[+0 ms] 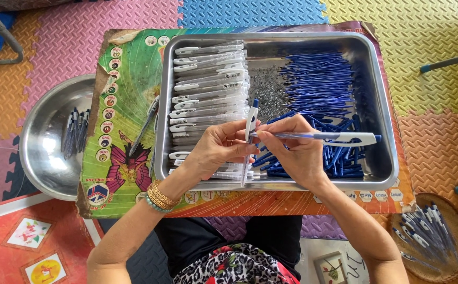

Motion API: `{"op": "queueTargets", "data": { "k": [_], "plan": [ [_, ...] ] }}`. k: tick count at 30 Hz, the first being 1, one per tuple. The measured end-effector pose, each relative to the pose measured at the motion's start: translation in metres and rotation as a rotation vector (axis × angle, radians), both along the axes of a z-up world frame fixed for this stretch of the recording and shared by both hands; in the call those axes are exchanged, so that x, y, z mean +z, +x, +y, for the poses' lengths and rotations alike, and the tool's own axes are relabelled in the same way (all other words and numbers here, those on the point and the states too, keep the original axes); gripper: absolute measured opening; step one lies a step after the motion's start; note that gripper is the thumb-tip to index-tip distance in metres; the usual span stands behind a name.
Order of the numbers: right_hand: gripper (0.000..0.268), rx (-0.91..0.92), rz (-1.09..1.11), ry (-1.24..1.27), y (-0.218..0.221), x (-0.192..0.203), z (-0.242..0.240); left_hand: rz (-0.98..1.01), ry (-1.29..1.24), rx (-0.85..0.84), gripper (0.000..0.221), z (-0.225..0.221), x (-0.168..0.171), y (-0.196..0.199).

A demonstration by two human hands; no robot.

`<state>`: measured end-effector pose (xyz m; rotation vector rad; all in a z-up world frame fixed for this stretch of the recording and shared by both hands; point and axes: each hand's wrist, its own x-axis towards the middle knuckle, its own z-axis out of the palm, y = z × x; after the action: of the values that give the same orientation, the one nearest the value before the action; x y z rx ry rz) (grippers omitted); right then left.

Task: The person assembles pens by inserting blue ink cartridges into white pen barrels and attaching the blue pen caps, working over a metal tray containing components.

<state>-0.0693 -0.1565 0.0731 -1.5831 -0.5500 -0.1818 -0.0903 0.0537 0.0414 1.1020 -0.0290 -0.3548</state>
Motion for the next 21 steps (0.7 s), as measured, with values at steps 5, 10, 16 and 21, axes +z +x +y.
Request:
{"op": "queueTargets", "data": {
  "k": [5, 10, 16, 21],
  "plan": [
    [0.02, -0.037, -0.035, -0.032, 0.0, -0.007, -0.004, -0.015, 0.019, 0.042, 0.065, -0.006, -0.017, 0.0],
    [0.018, -0.043, -0.105, -0.066, 0.004, -0.01, -0.004, -0.02, 0.008, 0.069, 0.064, -0.011, -0.01, -0.002],
    [0.017, -0.125, -0.495, -0.26, 0.008, -0.033, 0.0, -0.026, 0.101, 0.113, 0.063, -0.015, -0.013, -0.004],
    [0.009, -0.063, -0.751, -0.342, 0.007, -0.039, -0.016, -0.041, 0.134, 0.089, 0.059, -0.02, -0.012, 0.0]
  ]
}}
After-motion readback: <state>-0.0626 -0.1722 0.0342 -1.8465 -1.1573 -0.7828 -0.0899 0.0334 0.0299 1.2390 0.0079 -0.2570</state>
